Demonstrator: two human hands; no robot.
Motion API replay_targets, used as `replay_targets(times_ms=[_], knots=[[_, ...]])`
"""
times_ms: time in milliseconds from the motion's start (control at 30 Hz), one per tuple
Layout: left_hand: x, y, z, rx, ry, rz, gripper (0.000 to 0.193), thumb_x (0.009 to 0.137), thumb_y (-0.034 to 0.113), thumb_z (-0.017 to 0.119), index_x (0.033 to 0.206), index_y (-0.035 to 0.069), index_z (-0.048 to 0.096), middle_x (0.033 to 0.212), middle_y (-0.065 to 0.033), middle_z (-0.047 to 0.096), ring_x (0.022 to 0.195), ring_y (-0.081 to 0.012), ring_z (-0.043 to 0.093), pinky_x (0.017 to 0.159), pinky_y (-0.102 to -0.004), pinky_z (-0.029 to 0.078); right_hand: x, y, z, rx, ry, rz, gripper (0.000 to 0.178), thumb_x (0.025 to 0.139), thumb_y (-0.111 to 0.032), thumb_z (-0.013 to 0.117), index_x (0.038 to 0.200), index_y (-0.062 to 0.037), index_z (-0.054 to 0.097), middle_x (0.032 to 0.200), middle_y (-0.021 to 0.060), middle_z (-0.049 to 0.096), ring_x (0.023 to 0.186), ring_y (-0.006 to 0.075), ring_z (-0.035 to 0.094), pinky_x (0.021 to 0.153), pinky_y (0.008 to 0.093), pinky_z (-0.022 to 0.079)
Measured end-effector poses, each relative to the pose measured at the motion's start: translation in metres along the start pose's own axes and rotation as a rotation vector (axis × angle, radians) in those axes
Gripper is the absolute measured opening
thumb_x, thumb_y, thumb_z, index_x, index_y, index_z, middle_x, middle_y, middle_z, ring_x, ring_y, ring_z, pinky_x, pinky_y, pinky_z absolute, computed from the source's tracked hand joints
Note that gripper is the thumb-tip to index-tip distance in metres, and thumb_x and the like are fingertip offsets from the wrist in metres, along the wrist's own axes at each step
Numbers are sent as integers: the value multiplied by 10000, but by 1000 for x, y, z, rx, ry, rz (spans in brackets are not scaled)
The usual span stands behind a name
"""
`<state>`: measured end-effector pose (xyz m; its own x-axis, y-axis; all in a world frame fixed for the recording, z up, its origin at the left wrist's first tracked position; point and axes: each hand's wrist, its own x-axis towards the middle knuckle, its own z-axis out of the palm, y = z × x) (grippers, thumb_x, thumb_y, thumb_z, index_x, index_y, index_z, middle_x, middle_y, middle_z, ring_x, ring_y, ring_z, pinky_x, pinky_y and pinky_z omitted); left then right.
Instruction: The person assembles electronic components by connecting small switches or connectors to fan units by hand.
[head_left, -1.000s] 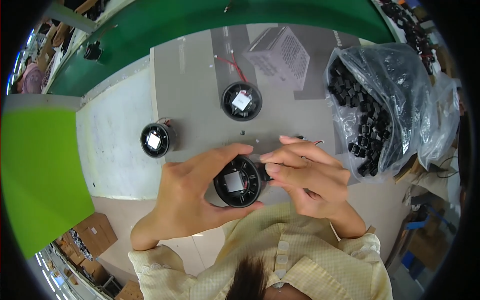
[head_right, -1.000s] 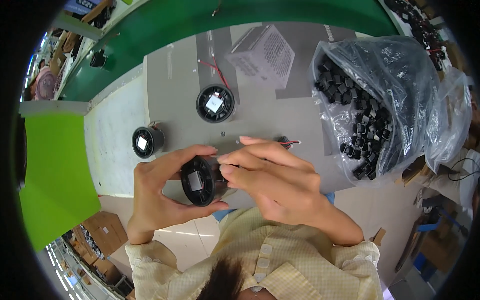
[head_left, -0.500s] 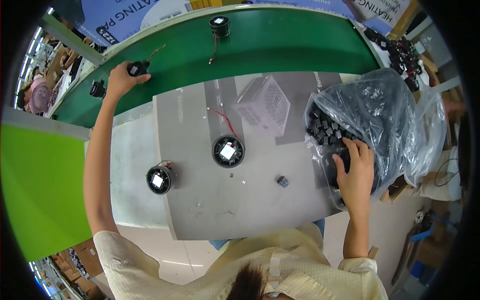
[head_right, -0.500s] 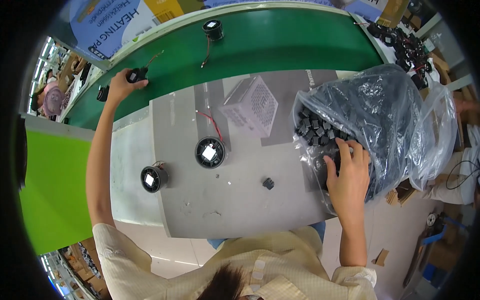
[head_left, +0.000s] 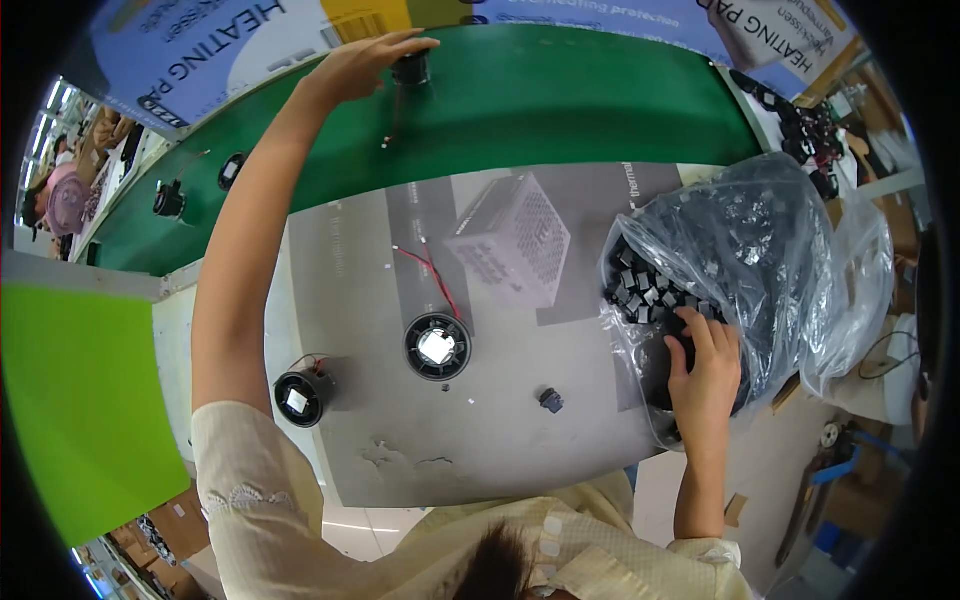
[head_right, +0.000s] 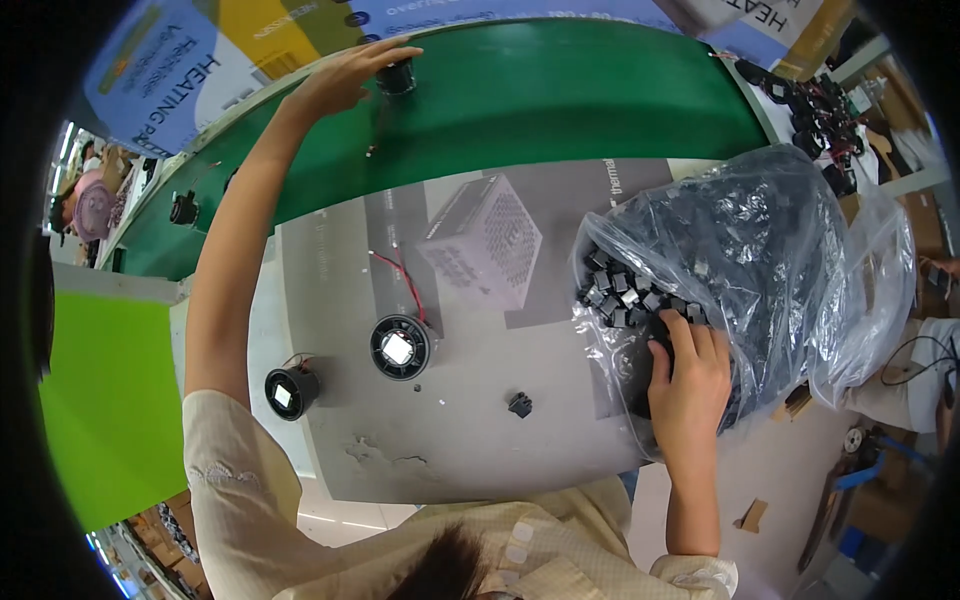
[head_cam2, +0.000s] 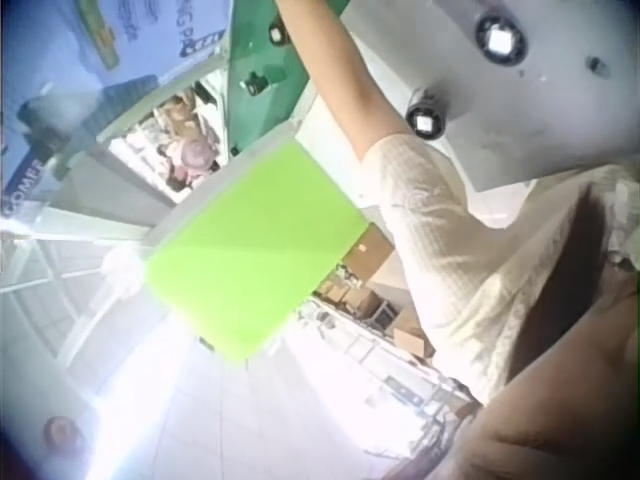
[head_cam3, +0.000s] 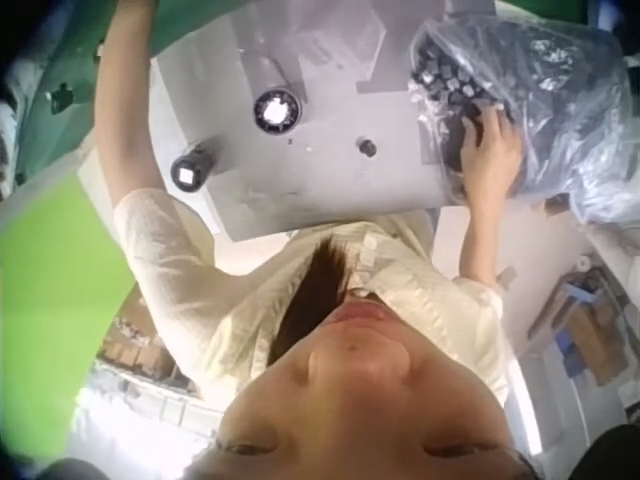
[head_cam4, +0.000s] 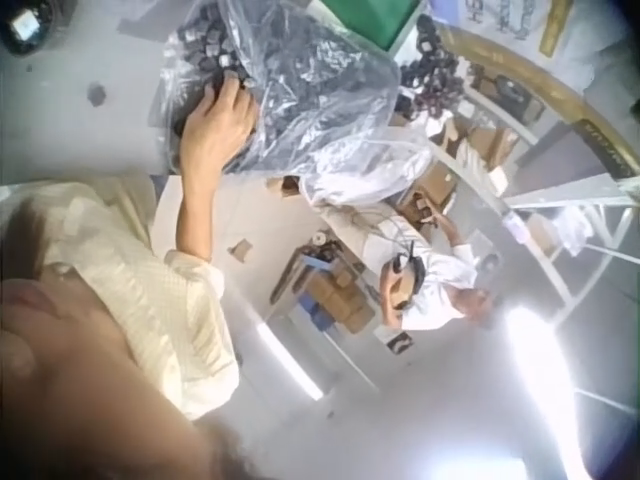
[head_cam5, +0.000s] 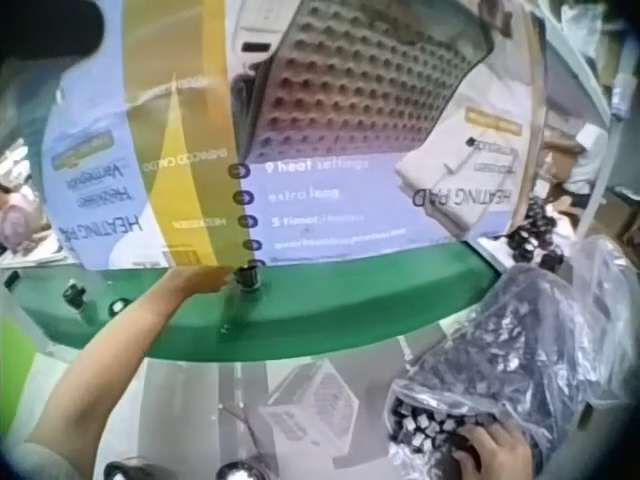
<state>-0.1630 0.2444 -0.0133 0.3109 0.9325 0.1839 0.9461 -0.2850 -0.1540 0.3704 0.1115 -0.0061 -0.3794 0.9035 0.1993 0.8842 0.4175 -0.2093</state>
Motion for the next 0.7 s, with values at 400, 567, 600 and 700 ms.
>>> replay_targets(times_ms=[400, 567, 600, 700], knots=[[-94, 96, -132, 39, 85, -346, 596, 773, 411, 816, 1201, 44, 620, 1058, -200, 704, 970, -381, 686, 838, -431, 545, 6, 7, 5, 87, 103, -121, 241, 852, -46, 702, 1091, -27, 679, 1075, 142, 664, 985, 347, 619, 863, 427, 490], [-180, 224, -225, -240, -260, -531, 562, 602, 188, 911, 1055, 27, 620, 959, -157, 675, 848, -338, 693, 692, -386, 560, -2, -11, -14, 512, 87, -81, 309, 806, 30, 735, 1108, -29, 713, 935, 115, 695, 787, 259, 615, 722, 341, 514], [-191, 246, -236, -180, -278, -536, 589, 574, 193, 919, 1054, 23, 622, 947, -148, 676, 843, -323, 694, 665, -381, 562, -4, -18, -17, 636, 54, -83, 310, 801, 33, 740, 1103, -31, 719, 923, 114, 690, 749, 237, 611, 701, 328, 512], [-205, 300, -243, -327, -326, -597, 601, 607, 242, 935, 1051, -3, 614, 852, -127, 624, 734, -263, 667, 599, -347, 545, -14, -29, -14, 913, -59, -99, 276, 817, -4, 762, 1089, -35, 726, 897, 97, 680, 738, 174, 623, 726, 266, 529]])
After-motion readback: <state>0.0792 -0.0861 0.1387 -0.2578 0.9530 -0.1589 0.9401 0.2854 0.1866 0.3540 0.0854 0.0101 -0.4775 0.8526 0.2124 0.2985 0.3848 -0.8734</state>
